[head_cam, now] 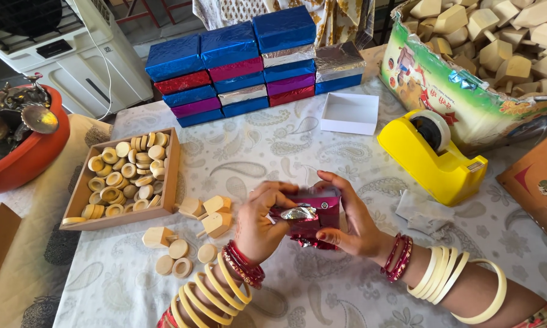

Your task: The recorder is wrapping small boxes with decorative shiny paper and securing them with tape.

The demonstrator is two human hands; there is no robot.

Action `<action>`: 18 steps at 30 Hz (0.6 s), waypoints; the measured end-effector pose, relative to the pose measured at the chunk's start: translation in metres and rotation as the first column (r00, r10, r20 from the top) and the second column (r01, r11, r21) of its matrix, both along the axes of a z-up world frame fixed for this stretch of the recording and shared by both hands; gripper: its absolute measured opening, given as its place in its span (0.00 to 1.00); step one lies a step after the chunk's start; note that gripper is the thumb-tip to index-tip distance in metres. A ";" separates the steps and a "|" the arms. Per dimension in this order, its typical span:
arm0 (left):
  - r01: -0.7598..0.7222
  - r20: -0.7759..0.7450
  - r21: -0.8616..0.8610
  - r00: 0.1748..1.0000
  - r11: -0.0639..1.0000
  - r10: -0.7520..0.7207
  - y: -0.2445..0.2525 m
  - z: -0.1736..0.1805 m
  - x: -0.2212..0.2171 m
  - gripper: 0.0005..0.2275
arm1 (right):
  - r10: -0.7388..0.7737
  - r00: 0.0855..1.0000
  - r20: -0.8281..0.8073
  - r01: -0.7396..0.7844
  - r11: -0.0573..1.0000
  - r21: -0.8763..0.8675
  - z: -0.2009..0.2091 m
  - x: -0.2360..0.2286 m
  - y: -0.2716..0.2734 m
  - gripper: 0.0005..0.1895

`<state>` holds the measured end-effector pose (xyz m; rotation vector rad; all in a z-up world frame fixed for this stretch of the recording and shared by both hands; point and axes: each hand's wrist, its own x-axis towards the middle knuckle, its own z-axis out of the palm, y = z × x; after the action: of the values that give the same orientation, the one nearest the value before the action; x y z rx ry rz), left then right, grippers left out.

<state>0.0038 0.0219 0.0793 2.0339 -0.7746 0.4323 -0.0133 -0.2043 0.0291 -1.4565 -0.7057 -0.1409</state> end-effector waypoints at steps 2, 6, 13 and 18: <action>0.005 -0.081 -0.069 0.997 0.998 -0.011 -0.002 -0.005 0.000 0.12 | -0.013 1.000 0.013 0.014 0.999 -0.038 0.002 -0.002 0.002 0.52; -0.010 -0.108 -0.109 0.994 0.994 -0.002 -0.010 0.009 -0.012 0.11 | -0.037 0.993 -0.108 0.042 0.998 0.045 0.001 -0.007 0.008 0.47; -0.054 -0.118 -0.130 0.992 0.990 0.038 -0.013 0.001 -0.015 0.08 | 0.055 0.948 -0.312 0.000 0.985 0.173 0.013 -0.005 0.008 0.34; -0.069 -0.119 -0.245 0.992 0.967 0.041 -0.012 -0.017 -0.005 0.09 | 0.072 0.899 -0.433 0.004 0.985 0.171 0.030 -0.006 0.007 0.31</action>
<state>-0.0014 0.0100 0.0627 1.8305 -0.5659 0.4198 -0.0193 -0.1975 0.0590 -1.2524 -0.3392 0.1518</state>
